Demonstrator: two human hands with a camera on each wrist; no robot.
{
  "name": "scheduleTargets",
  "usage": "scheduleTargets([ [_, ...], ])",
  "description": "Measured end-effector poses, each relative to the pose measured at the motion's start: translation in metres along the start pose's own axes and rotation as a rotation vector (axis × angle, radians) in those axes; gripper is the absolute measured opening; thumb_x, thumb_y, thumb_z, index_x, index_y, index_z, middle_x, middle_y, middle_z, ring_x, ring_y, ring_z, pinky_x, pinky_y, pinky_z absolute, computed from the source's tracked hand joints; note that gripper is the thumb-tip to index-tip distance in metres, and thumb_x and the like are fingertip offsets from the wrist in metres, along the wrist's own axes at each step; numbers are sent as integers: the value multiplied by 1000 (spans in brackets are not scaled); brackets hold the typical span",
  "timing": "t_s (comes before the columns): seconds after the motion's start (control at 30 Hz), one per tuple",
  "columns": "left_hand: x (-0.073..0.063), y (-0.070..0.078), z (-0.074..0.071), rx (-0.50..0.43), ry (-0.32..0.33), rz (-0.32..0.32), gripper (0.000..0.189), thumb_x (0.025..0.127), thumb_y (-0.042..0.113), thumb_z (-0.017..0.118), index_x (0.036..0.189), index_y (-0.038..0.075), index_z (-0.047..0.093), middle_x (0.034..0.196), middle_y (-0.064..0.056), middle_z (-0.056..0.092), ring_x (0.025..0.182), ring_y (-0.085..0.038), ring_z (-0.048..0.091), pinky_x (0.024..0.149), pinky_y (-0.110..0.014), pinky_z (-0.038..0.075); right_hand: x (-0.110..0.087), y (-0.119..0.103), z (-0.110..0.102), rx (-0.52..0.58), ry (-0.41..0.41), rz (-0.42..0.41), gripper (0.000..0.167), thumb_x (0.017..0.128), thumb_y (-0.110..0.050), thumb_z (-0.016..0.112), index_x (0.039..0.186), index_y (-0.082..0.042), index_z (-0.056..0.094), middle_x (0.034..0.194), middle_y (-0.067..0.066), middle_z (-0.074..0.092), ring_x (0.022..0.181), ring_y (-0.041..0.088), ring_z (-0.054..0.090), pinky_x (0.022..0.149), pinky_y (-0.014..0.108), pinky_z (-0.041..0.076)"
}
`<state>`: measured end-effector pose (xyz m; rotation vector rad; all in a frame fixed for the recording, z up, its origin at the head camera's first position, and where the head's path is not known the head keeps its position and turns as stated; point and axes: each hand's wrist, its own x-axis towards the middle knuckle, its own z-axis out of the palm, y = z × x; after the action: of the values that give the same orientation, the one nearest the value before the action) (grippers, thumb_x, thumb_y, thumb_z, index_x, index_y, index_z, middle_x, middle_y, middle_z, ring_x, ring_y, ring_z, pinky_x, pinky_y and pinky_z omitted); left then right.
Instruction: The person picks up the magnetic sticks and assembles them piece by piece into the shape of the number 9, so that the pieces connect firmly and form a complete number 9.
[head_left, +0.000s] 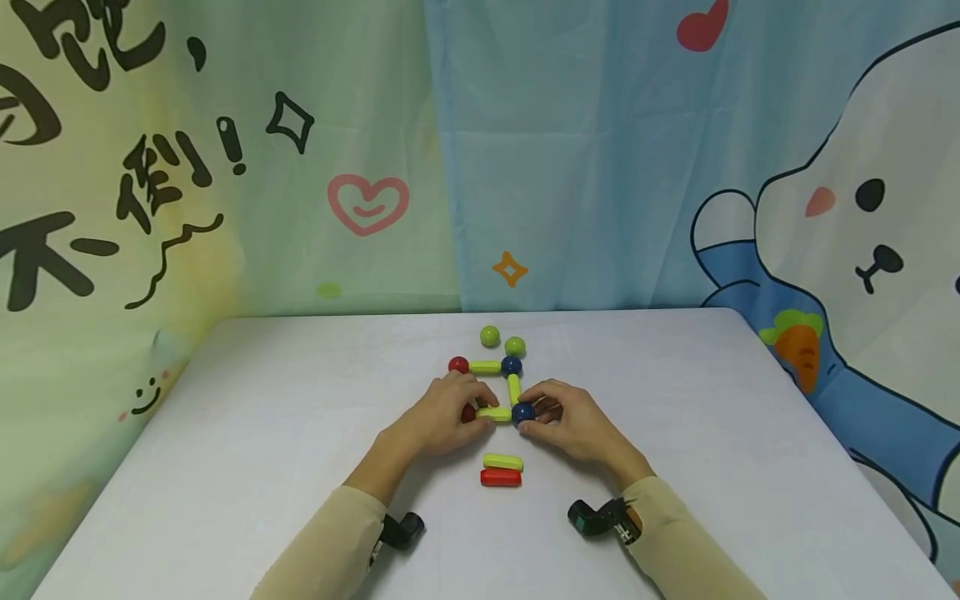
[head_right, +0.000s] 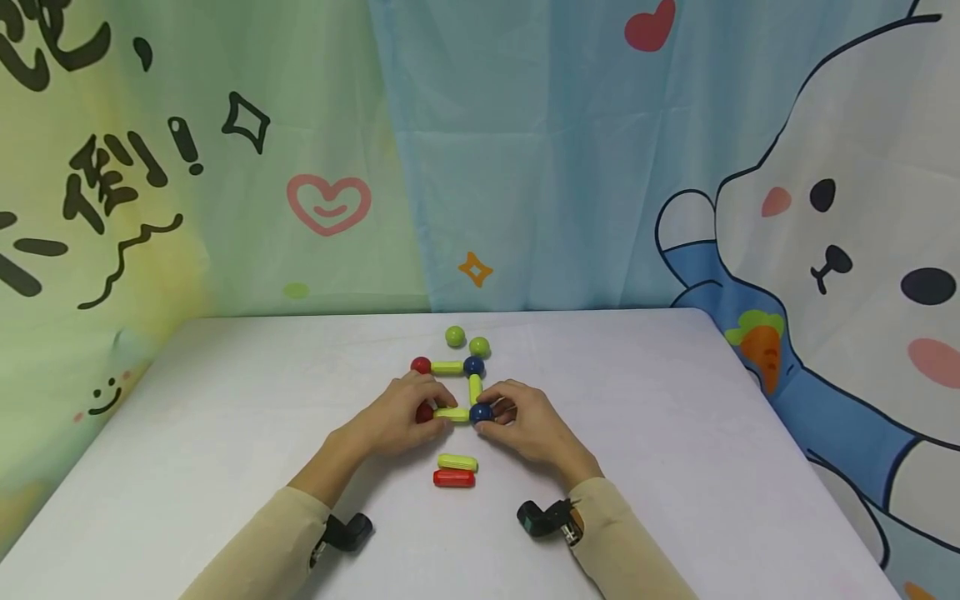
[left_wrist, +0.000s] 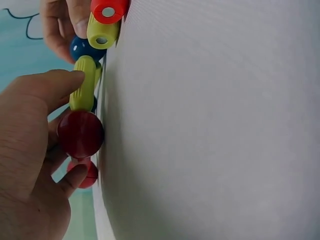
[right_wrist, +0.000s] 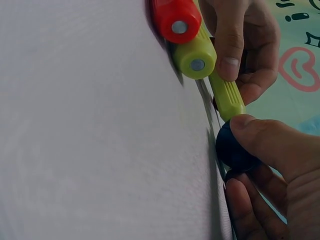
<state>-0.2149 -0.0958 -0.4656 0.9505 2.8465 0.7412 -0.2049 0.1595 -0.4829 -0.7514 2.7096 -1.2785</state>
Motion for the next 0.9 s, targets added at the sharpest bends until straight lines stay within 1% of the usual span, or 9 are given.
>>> scheduleTargets([
  [0.1, 1, 1, 0, -8, 5, 4, 23, 96, 31, 71, 117, 21, 71, 116, 5, 65, 116, -17, 56, 104, -49, 41, 0, 0, 0, 8, -3, 3, 35, 89, -21, 83, 120, -14, 69, 113, -1, 68, 96, 14, 67, 89, 36, 57],
  [0.2, 3, 1, 0, -12, 15, 4, 23, 95, 32, 72, 115, 21, 71, 117, 5, 67, 113, -15, 57, 100, -47, 40, 0, 0, 0, 7, 1, 5, 34, 88, -20, 83, 119, -16, 69, 113, -1, 67, 96, 14, 67, 88, 33, 57],
  [0.33, 6, 4, 0, -10, 28, -7, 24, 93, 34, 75, 113, 22, 73, 114, 8, 69, 108, -12, 58, 91, -42, 36, 0, -1, -1, 13, 3, 13, 36, 87, -19, 83, 120, -15, 69, 115, -2, 66, 96, 13, 67, 87, 30, 57],
  [0.4, 7, 7, 1, -5, 26, -14, 25, 91, 36, 77, 112, 23, 73, 110, 9, 69, 107, -11, 56, 90, -42, 33, -1, -2, -1, 20, 2, 16, 38, 88, -20, 83, 122, -13, 68, 115, 0, 66, 96, 13, 67, 87, 31, 57],
  [0.57, 12, 13, 3, 11, 11, -30, 26, 90, 39, 79, 110, 25, 73, 106, 12, 68, 108, -12, 53, 91, -47, 29, -3, 0, -2, 45, -6, 53, 46, 88, -21, 83, 128, -10, 64, 112, 1, 67, 98, 15, 67, 89, 33, 57],
  [0.67, 14, 15, 4, 40, 12, -44, 27, 89, 42, 79, 109, 26, 73, 105, 13, 68, 108, -12, 54, 91, -47, 29, -2, 1, -3, 51, -7, 82, 41, 94, -28, 76, 130, -12, 63, 113, 0, 68, 100, 15, 67, 91, 34, 56],
  [0.77, 17, 16, 5, 73, 13, -60, 29, 88, 47, 79, 107, 27, 73, 104, 14, 68, 108, -13, 55, 91, -46, 30, 1, 1, -5, 70, -3, 103, 35, 103, -36, 63, 130, -13, 63, 114, 1, 69, 98, 14, 67, 89, 35, 55],
  [0.83, 18, 17, 6, 87, 13, -72, 29, 87, 50, 79, 105, 27, 74, 104, 14, 68, 109, -13, 55, 90, -45, 30, 3, 1, -6, 89, -3, 111, 36, 107, -38, 54, 130, -12, 63, 114, 3, 69, 94, 13, 68, 86, 34, 56],
  [0.9, 19, 19, 7, 91, 17, -78, 30, 86, 52, 79, 103, 27, 74, 104, 13, 69, 108, -14, 55, 89, -45, 30, 6, 0, -8, 105, -9, 116, 37, 109, -39, 49, 130, -11, 63, 113, 5, 69, 91, 14, 68, 84, 34, 56],
])
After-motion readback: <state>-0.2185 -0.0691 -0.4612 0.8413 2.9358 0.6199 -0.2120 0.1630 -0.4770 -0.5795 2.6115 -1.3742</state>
